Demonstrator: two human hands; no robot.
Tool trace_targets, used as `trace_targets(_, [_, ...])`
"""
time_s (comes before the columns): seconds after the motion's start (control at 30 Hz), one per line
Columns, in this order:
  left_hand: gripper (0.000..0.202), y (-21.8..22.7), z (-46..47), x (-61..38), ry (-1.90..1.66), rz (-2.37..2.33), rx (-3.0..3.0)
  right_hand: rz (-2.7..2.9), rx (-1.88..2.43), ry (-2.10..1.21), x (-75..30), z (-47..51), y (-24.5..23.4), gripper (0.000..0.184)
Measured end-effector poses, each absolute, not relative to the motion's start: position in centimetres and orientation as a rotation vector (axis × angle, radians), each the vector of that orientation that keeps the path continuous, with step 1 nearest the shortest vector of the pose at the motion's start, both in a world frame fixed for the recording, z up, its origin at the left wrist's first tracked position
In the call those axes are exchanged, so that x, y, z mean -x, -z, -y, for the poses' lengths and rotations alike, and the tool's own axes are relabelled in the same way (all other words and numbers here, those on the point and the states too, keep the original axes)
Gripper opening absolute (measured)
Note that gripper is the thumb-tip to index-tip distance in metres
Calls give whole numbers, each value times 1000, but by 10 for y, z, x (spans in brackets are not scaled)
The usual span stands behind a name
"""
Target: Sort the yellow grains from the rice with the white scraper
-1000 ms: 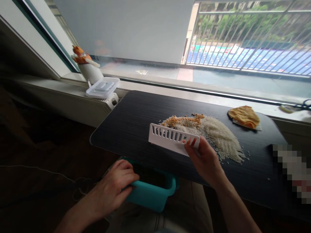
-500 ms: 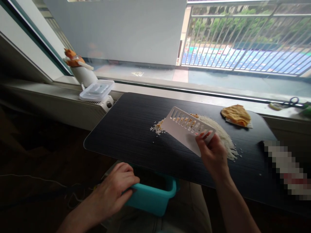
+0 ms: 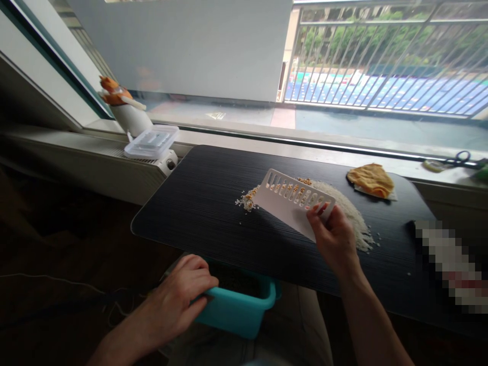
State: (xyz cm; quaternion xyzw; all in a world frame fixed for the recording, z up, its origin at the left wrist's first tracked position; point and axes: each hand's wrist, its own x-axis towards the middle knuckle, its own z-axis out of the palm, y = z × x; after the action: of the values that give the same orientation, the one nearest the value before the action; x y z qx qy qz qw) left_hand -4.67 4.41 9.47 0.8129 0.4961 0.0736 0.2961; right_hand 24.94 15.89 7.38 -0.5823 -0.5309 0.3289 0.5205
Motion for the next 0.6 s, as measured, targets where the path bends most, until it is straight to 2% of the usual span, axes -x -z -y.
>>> trace_targets(0.6, [24,-95,-44,47,-204,-1309,-2163,1329,1357,-895,-249,-157,-73,20])
